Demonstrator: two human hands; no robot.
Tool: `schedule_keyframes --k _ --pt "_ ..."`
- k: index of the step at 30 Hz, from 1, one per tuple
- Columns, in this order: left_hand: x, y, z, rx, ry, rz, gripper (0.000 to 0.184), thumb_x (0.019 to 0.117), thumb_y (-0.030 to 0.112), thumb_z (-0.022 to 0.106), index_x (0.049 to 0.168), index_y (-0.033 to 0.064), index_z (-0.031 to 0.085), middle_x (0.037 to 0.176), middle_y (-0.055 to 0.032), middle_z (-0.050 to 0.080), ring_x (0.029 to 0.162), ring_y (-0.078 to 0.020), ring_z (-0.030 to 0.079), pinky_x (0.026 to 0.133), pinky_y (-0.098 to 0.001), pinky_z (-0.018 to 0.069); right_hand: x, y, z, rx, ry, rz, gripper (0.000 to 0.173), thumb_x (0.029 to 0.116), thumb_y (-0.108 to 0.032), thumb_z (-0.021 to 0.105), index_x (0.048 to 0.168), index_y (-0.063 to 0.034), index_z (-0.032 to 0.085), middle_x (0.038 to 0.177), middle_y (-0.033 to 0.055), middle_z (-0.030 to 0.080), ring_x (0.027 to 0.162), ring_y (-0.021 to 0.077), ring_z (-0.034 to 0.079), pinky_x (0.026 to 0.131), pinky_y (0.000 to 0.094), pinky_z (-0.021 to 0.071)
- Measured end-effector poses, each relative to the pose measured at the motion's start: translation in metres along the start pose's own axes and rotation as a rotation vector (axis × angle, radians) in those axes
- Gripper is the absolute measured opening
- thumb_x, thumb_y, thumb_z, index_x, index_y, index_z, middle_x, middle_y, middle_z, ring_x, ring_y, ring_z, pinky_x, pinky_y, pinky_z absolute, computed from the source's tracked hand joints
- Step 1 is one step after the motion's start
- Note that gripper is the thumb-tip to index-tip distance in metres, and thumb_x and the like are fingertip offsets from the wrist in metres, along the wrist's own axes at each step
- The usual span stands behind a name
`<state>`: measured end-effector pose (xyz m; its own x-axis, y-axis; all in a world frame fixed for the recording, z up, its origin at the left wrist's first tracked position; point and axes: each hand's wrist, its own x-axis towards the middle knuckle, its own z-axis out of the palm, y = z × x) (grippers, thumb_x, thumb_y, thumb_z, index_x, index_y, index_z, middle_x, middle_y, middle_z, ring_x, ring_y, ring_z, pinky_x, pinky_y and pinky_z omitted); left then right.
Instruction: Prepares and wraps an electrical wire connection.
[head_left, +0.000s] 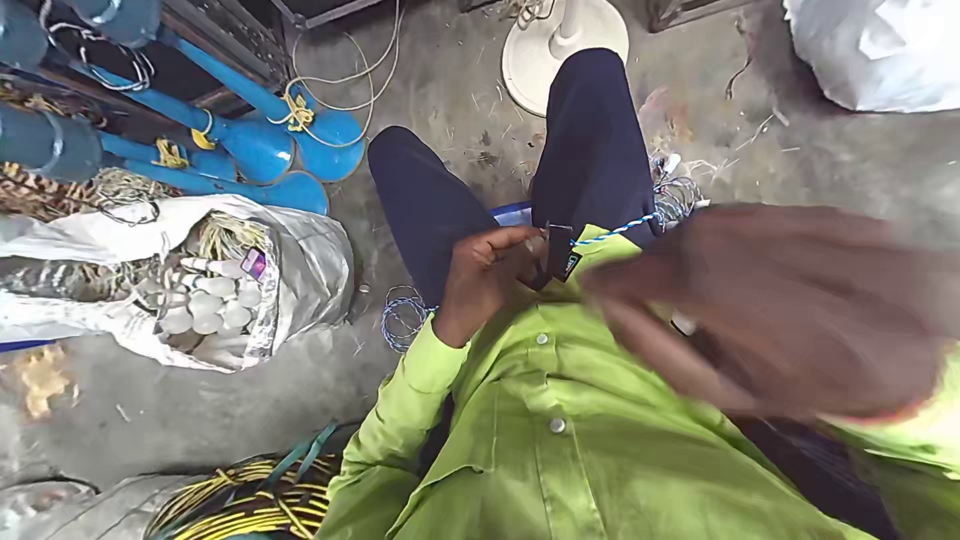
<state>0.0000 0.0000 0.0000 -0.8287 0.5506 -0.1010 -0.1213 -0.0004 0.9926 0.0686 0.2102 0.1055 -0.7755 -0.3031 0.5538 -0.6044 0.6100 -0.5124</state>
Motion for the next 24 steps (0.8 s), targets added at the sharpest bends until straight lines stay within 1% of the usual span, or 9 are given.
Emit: schedule_keyframes --k 2,4,7,9,11,14,17,20,24 --pt "-0.002 0.004 0.002 -0.011 -0.007 -0.017 0.019 0.0998 0.004 0.059 0.115 0.0015 0.072 0.084 -0.0052 0.071 0.063 -0.0087 0.064 0.058 -0.0228 0.0562 -0.007 0.04 0.009 -0.136 -0.182 -0.014 0.026 0.0979 -0.012 0.058 0.118 -0.0089 0.074 0.105 0.0137 0.072 0.095 0.028 0.07 0.077 0.0415 0.0576" --pt "0.001 0.007 0.004 0.0 -0.005 -0.019 0.019 0.1003 0.002 0.059 0.115 -0.0006 0.071 0.084 -0.0064 0.071 0.062 -0.0088 0.063 0.057 -0.0214 0.0558 -0.016 0.063 0.019 -0.134 -0.274 -0.035 0.031 0.098 -0.01 0.059 0.124 -0.0149 0.074 0.125 0.0197 0.066 0.112 0.0358 0.063 0.087 0.0465 0.0539" --pt "0.002 0.01 0.006 0.044 -0.002 -0.022 0.02 0.1003 0.001 0.059 0.116 -0.0015 0.071 0.087 -0.0068 0.072 0.063 -0.0079 0.065 0.058 -0.021 0.0565 -0.024 0.071 0.03 -0.117 -0.227 -0.079 0.025 0.0982 -0.012 0.062 0.118 -0.0162 0.077 0.122 0.0202 0.066 0.113 0.0361 0.063 0.089 0.0466 0.0533" --pt "0.003 0.012 0.006 0.075 -0.032 -0.003 0.021 0.0988 -0.003 0.057 0.113 -0.0028 0.072 0.095 -0.0074 0.071 0.069 -0.0082 0.065 0.062 -0.0218 0.0578 -0.025 0.071 0.034 -0.09 -0.156 -0.068 0.021 0.0981 -0.01 0.063 0.113 -0.0107 0.078 0.116 0.0197 0.068 0.111 0.0336 0.064 0.092 0.0435 0.0533" --pt "0.005 0.01 0.007 0.09 -0.073 0.049 0.016 0.0972 -0.002 0.06 0.104 -0.0032 0.073 0.095 -0.0075 0.069 0.07 -0.0086 0.064 0.062 -0.0216 0.0565 -0.027 0.073 0.038 -0.028 -0.058 0.012 0.021 0.0982 -0.006 0.06 0.11 -0.0032 0.077 0.11 0.018 0.071 0.106 0.0269 0.068 0.093 0.037 0.0565" --pt "0.011 0.001 0.009 0.132 -0.121 0.148 0.016 0.0984 0.002 0.061 0.107 -0.0036 0.073 0.097 -0.0079 0.068 0.077 -0.0087 0.065 0.068 -0.0226 0.058 -0.03 0.079 0.041 0.191 0.104 0.283 0.022 0.1014 -0.005 0.057 0.114 0.0055 0.072 0.105 0.0114 0.073 0.093 0.0116 0.071 0.084 0.0259 0.0597" --pt "0.01 0.003 0.017 0.286 -0.082 0.2 0.014 0.0961 0.004 0.066 0.106 -0.0014 0.074 0.099 -0.0082 0.069 0.083 -0.0084 0.067 0.072 -0.0221 0.0592 -0.031 0.078 0.052 0.418 0.178 0.505 0.018 0.1028 -0.003 0.053 0.116 0.0028 0.064 0.093 -0.0003 0.07 0.076 0.0011 0.066 0.069 0.0181 0.0584" --pt "0.008 -0.001 0.024 0.443 0.069 0.322 0.011 0.0883 0.01 0.079 0.094 0.0008 0.076 0.09 -0.0073 0.071 0.078 -0.0076 0.067 0.068 -0.0211 0.0586 -0.034 0.073 0.056 0.463 0.076 0.645 0.018 0.1046 -0.006 0.051 0.12 -0.0052 0.061 0.082 -0.0031 0.067 0.063 0.0008 0.062 0.056 0.0167 0.0543" --pt "0.008 -0.01 0.028 0.743 0.263 0.6 0.011 0.0878 0.01 0.078 0.091 -0.0004 0.078 0.088 -0.0122 0.073 0.083 -0.0151 0.072 0.076 -0.024 0.0597 -0.035 0.08 0.07 0.438 0.004 0.793 0.015 0.104 -0.008 0.05 0.114 -0.0047 0.06 0.068 -0.0029 0.063 0.05 0.0036 0.056 0.046 0.0197 0.0486"
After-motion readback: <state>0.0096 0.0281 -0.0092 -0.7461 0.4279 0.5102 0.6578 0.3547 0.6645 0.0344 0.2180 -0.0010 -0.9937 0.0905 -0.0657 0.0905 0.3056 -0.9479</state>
